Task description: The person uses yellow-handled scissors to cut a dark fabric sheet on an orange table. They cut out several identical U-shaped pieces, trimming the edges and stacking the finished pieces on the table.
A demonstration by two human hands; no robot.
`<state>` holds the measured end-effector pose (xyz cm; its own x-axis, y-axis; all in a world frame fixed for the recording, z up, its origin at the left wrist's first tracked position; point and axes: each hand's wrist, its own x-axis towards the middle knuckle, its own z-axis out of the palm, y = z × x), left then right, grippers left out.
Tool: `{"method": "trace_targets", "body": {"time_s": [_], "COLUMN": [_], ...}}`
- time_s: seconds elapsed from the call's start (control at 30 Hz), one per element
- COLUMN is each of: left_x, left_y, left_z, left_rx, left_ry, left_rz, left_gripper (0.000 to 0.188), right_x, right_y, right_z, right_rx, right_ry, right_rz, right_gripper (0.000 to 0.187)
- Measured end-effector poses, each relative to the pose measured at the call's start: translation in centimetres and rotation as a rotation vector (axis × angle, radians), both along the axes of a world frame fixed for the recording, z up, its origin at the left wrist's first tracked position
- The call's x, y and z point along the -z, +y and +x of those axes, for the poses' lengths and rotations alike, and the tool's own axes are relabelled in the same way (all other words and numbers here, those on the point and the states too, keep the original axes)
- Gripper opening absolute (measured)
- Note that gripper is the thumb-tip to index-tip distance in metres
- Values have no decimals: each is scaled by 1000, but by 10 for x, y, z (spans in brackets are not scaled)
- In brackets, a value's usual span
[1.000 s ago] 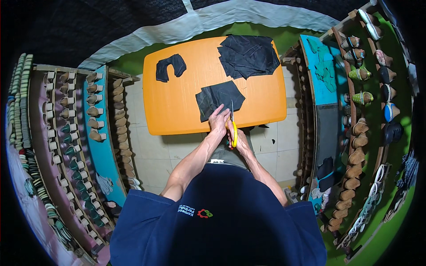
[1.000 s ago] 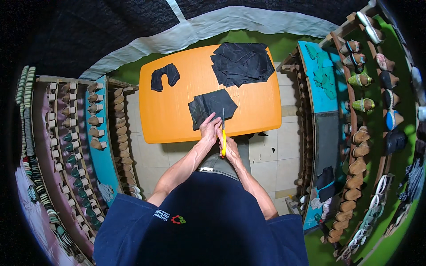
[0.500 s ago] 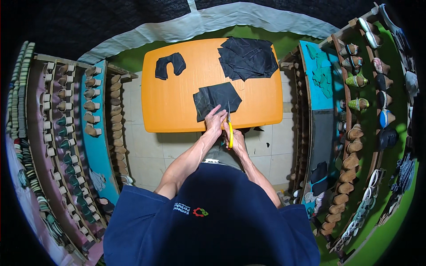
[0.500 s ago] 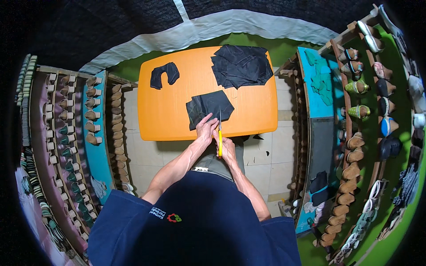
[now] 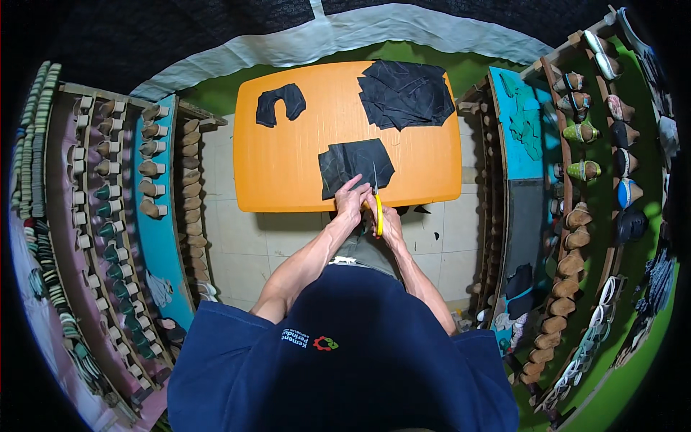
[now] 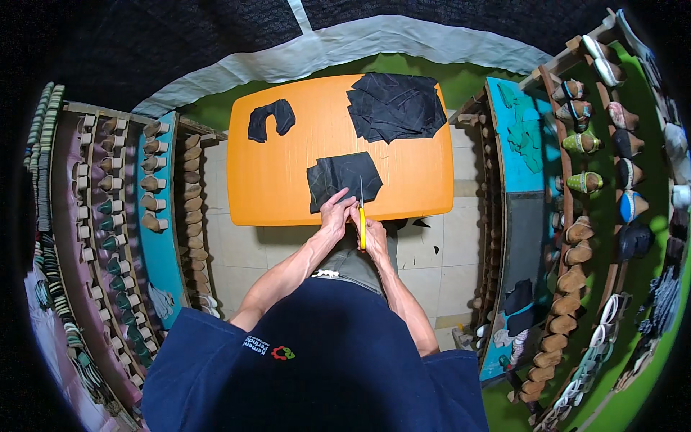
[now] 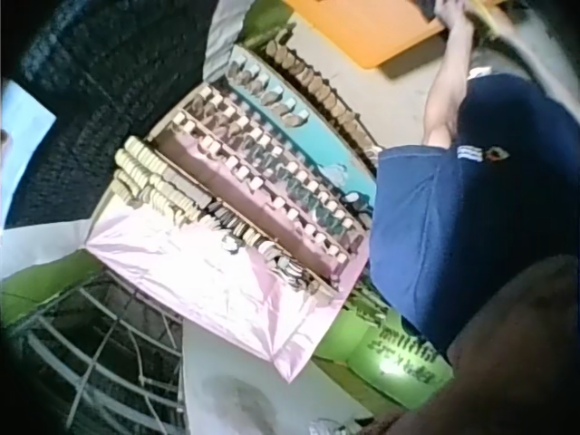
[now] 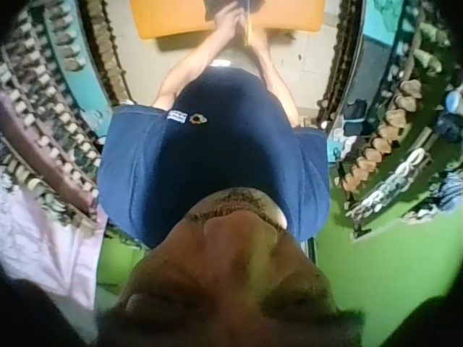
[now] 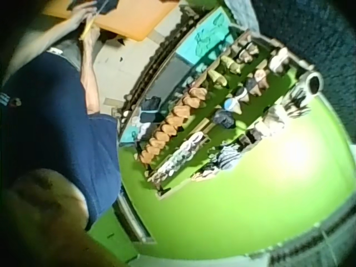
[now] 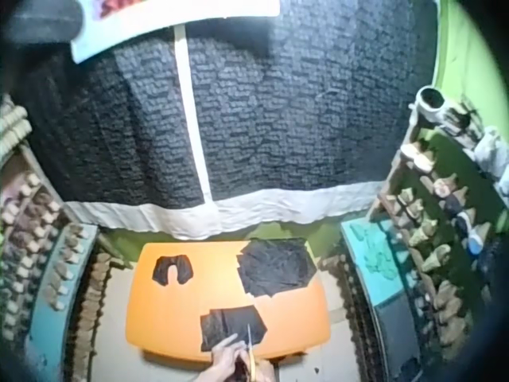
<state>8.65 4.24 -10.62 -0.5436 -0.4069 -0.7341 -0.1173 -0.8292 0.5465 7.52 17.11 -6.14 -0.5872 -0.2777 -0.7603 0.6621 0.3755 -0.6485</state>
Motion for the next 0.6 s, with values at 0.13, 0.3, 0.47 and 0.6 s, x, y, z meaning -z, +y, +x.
{"method": "trace_targets", "body": {"time_s": [0.13, 0.3, 0.47, 0.6], "left_x": [2, -3, -5, -3], "left_y": [1, 3, 3, -1], "left_z": [4, 8, 12, 13], "left_rx": [13, 36, 56, 40], "left_ry": [3, 1, 3, -10], "left_rz": [-13, -16, -20, -19], "left_gripper": [50, 52, 51, 51], "right_x": [-4, 2, 9, 5], "right_y": [0, -3, 0, 1], "right_z": [0, -5, -4, -1], "right_rx": [-9, -11, 22, 26], "right_ry": [-17, -34, -32, 9], "right_rz": [-17, -39, -44, -19], "right_gripper": [68, 71, 68, 67]}}
